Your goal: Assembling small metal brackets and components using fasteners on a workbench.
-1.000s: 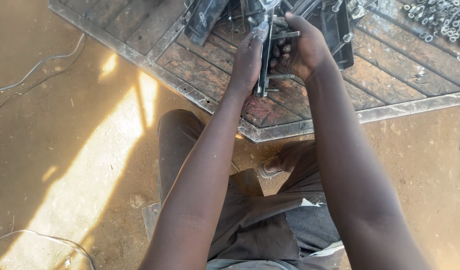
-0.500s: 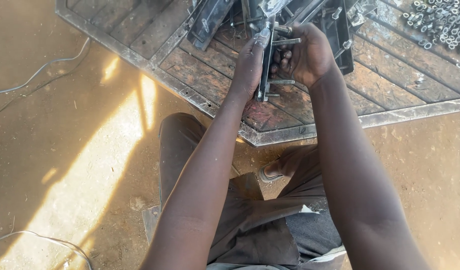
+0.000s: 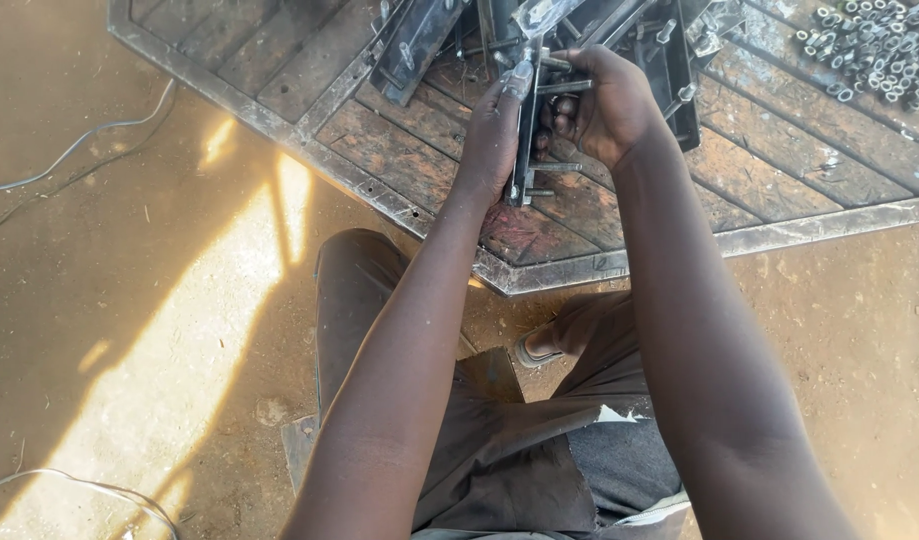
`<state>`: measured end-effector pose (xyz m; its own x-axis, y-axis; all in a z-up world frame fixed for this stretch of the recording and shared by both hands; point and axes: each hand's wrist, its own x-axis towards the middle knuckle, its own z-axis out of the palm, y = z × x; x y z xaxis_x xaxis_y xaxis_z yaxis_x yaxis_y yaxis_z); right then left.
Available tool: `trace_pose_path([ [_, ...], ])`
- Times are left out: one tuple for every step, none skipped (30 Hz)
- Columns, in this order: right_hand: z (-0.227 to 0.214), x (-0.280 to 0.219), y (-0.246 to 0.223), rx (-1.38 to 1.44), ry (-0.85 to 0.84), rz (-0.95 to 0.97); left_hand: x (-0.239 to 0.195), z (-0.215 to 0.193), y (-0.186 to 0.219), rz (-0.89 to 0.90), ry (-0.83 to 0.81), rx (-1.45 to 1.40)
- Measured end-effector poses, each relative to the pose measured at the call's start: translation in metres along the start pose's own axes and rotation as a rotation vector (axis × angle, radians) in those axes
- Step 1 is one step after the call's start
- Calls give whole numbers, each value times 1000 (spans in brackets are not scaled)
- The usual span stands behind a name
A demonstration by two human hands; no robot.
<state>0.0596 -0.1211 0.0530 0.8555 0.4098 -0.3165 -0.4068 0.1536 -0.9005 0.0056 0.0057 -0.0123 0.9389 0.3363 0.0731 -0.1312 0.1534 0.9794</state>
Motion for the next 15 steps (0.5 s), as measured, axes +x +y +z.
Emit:
trace_pose_path([
  [2,1,0,19,-19,-5,0,-3,0,-37,28,34],
  [1,0,0,20,-21,-8,3,-3,-2,-33,28,36],
  [-1,-1,1,46,-67,-7,4,-3,-5,-13,23,19],
  [-3,-2,2,71,-112,-7,6,-2,-9,8,18,2],
  [-2,-2,1,71,-112,-4,7,-3,-13,6,20,1],
  [-1,-2,0,38,-98,-17,9,-3,-16,38,3,-13],
  [-1,-2,0,8,-84,-31,10,-4,-19,70,-17,-26],
  [2,-3,0,10,-82,-30,6,-4,-15,68,-18,-26],
  [5,-3,-2,5,-7,-13,4,-3,-9,39,-2,-16],
  [8,-3,-3,1,68,4,3,-2,-3,10,14,-5],
  [5,-1,-2,2,66,2,2,-1,-2,13,14,-4],
  [2,2,0,13,14,-5,2,0,-1,0,22,-5],
  [-1,5,2,22,-41,-9,1,-1,0,-15,32,-6],
  [1,1,1,23,-44,-8,4,-3,-4,-14,34,-4],
  [2,-4,0,36,-97,-29,6,-3,-9,13,21,-12],
])
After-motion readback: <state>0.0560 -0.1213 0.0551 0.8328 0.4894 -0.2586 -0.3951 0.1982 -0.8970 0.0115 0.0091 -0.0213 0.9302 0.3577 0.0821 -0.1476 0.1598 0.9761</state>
